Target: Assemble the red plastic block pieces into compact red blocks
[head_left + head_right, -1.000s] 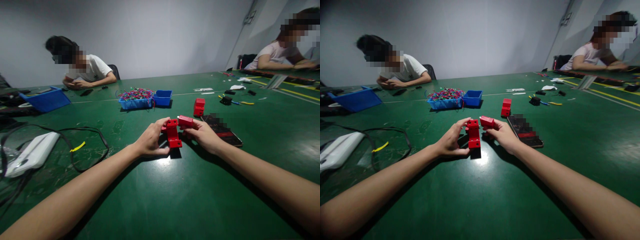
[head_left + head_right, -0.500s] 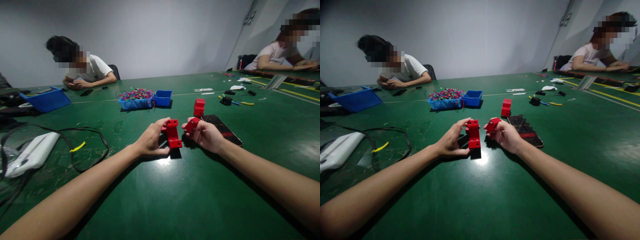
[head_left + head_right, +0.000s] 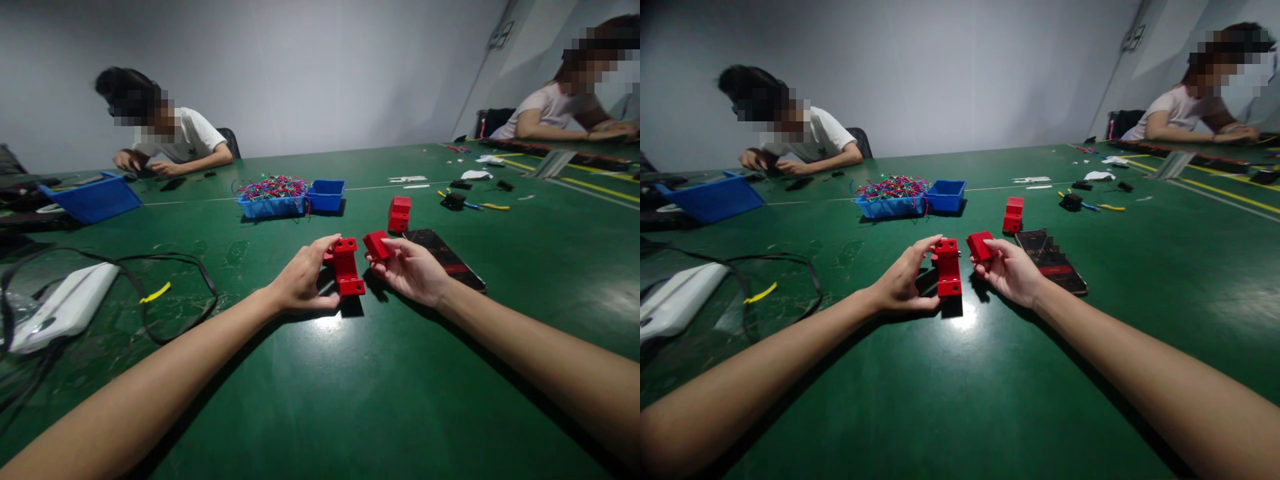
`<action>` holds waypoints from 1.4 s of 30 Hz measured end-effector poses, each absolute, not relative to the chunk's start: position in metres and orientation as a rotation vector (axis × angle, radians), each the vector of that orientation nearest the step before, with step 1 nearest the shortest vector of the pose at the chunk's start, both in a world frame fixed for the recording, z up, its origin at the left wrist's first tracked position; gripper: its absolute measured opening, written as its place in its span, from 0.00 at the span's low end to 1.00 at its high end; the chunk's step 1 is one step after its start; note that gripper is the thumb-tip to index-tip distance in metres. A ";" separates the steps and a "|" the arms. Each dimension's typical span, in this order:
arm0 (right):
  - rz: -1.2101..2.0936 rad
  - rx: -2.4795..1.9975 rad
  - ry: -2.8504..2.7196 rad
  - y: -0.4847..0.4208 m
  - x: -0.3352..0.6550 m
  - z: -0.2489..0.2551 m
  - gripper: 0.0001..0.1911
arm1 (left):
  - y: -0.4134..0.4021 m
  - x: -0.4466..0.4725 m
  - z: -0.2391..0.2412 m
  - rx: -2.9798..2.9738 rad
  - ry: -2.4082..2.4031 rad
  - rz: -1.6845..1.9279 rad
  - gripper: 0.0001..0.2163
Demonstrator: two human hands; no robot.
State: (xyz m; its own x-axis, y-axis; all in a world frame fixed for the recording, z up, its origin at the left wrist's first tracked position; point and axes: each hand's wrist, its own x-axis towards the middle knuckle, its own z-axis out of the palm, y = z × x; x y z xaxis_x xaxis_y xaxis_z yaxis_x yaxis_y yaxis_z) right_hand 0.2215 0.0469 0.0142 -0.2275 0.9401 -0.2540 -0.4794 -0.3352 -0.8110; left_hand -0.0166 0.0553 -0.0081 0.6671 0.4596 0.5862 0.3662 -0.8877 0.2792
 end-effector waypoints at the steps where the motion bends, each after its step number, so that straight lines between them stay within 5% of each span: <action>1: 1.758 -0.937 -0.746 0.047 0.221 0.014 0.06 | 0.055 -0.017 -0.008 2.737 0.685 1.020 0.46; 6: 1.713 -0.906 -0.833 0.047 0.222 0.009 0.04 | 0.056 -0.016 -0.008 2.729 0.691 1.016 0.46; 13: 1.555 -0.927 -0.939 0.049 0.221 0.006 0.17 | 0.057 -0.015 -0.009 2.727 0.688 1.012 0.47; 24: 1.506 -0.952 -1.088 0.044 0.219 0.006 0.18 | 0.055 -0.015 -0.008 2.739 0.700 1.012 0.47; 36: 1.402 -1.080 -1.208 0.040 0.215 0.007 0.31 | 0.056 -0.015 -0.008 2.760 0.696 1.023 0.47; 42: 1.345 -1.061 -1.306 0.038 0.214 0.007 0.28 | 0.055 -0.015 -0.008 2.748 0.699 1.016 0.47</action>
State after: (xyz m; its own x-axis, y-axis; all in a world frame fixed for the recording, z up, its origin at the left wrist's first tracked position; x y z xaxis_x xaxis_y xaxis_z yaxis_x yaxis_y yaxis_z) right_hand 0.2137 0.0381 0.0072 -0.1742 0.9843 0.0293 -0.0583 0.0194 -0.9981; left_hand -0.0151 0.0554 -0.0075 0.6661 0.4650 0.5831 0.3780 -0.8845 0.2735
